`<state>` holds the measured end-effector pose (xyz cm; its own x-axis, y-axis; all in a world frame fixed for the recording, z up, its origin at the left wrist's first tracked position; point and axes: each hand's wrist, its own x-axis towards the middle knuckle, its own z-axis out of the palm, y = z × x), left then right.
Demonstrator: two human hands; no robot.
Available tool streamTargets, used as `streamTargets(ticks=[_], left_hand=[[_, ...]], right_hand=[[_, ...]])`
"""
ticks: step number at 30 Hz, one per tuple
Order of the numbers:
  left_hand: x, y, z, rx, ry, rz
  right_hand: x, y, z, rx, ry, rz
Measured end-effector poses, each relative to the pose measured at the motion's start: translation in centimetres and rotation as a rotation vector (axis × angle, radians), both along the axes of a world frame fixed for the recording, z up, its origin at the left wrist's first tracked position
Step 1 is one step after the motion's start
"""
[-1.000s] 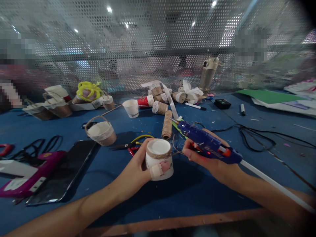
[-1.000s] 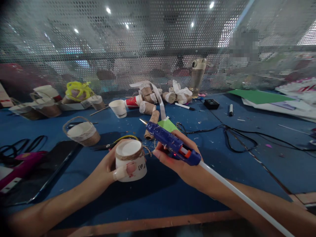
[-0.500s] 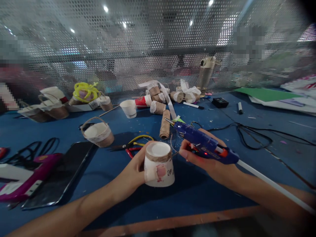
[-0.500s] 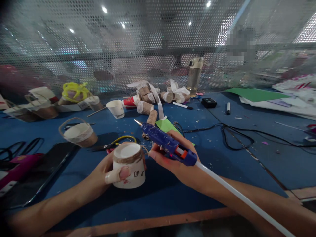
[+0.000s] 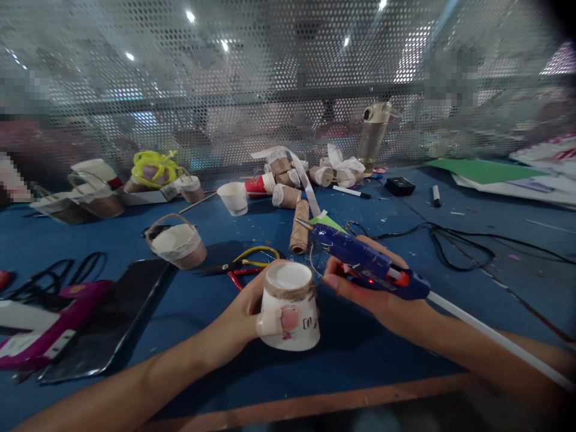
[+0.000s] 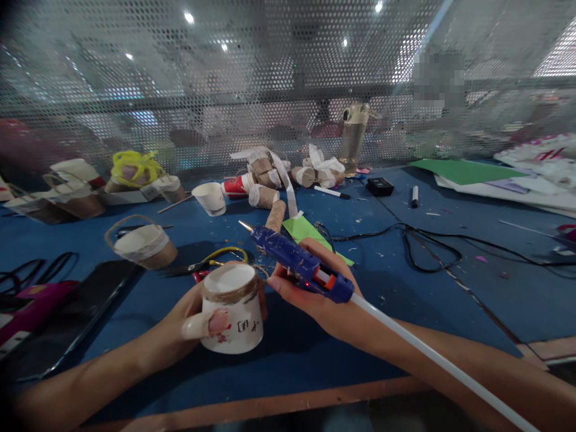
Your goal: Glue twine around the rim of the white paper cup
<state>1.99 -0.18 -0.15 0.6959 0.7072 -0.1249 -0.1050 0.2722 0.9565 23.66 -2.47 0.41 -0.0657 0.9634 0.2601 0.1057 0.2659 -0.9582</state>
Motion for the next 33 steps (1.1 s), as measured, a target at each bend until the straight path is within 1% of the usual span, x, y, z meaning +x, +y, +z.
streamTargets(ticks=[8,12,17,23,27,33], left_hand=[[-0.1,-0.1,-0.1,-0.042,-0.040,-0.050],[0.0,0.0,-0.2,-0.056,-0.059,-0.096],[0.1,0.1,-0.4,-0.063,-0.085,-0.117],[-0.2,0.1,-0.5,-0.083,-0.085,-0.144],[-0.3,0.1,-0.2,-0.065,-0.064,-0.174],[-0.3,0.4,0.4,-0.037,-0.035,-0.237]], right_hand=[[0.1,0.0,-0.2,0.010,0.010,0.041],[0.3,0.1,-0.6,0.029,0.020,0.086],[0.5,0.0,-1.2,0.020,0.020,0.112],[0.3,-0.1,-1.0,0.033,0.064,0.142],[0.4,-0.1,-0.9,0.039,0.051,0.151],[0.5,-0.5,-1.3,-0.012,0.090,0.170]])
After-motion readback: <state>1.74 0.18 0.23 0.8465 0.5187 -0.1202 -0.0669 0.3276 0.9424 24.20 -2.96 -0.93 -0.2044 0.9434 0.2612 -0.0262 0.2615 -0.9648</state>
